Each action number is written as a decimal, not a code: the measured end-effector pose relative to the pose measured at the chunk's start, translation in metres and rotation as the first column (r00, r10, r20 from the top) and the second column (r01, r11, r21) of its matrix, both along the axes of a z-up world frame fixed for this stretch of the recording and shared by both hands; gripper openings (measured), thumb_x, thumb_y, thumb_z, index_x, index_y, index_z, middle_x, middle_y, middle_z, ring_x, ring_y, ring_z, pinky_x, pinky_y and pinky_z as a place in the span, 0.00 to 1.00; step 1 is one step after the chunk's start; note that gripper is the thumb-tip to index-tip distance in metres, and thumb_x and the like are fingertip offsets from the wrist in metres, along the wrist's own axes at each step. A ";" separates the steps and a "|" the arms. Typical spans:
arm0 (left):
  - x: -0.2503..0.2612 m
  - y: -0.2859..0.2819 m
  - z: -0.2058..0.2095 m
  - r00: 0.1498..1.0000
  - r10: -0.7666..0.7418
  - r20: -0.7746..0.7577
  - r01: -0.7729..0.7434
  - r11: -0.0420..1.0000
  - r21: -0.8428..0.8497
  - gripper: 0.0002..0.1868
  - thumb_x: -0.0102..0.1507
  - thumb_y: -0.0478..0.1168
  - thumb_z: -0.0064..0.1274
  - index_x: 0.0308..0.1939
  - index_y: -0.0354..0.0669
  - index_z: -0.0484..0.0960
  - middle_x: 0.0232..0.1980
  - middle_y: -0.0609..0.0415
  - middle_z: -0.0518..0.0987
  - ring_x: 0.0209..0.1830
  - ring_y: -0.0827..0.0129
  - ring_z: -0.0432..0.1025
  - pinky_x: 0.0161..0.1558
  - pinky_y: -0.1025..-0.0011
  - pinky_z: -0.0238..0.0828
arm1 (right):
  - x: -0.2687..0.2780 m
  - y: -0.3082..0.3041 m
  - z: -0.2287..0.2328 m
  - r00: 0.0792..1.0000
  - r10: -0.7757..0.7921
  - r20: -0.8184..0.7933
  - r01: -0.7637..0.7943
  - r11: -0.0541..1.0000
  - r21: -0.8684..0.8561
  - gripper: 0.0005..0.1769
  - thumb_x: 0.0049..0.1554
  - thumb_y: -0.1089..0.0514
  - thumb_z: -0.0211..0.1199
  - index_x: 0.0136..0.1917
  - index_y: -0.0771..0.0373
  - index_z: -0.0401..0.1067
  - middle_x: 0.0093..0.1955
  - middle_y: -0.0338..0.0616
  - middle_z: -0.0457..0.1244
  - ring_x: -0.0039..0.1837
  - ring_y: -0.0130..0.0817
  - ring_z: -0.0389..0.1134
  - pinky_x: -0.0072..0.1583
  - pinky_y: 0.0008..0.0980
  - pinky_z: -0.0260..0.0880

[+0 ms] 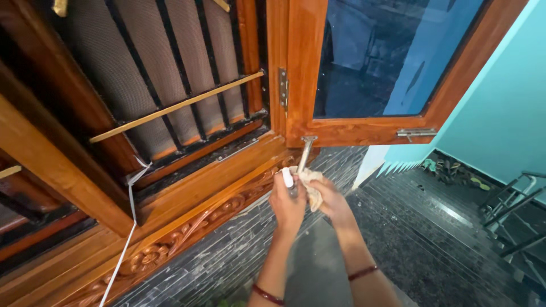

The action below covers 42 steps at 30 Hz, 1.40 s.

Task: The person cleans a wooden-framed window with a glass pane and metal security bars. They spray a cleaning solution from a bottle onto the frame and wipe it with a white cloth, working along the vertical and horizontal sections of the frame and around the bars.

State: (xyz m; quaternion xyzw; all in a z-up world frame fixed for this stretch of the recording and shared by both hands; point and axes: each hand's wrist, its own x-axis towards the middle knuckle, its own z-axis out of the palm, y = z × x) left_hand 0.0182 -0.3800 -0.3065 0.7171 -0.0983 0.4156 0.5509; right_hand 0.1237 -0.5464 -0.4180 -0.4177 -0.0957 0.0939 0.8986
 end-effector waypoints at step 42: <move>0.004 -0.002 -0.007 0.997 0.083 -0.011 -0.081 0.991 0.108 0.14 0.58 0.36 0.60 0.39 0.39 0.69 0.34 0.41 0.75 0.30 0.42 0.74 0.31 0.51 0.70 | -0.017 -0.127 0.135 0.144 0.413 0.899 0.953 -0.302 -0.014 0.11 0.52 0.60 0.63 0.50 0.60 0.75 0.62 0.49 0.65 0.65 0.49 0.66 0.61 0.48 0.66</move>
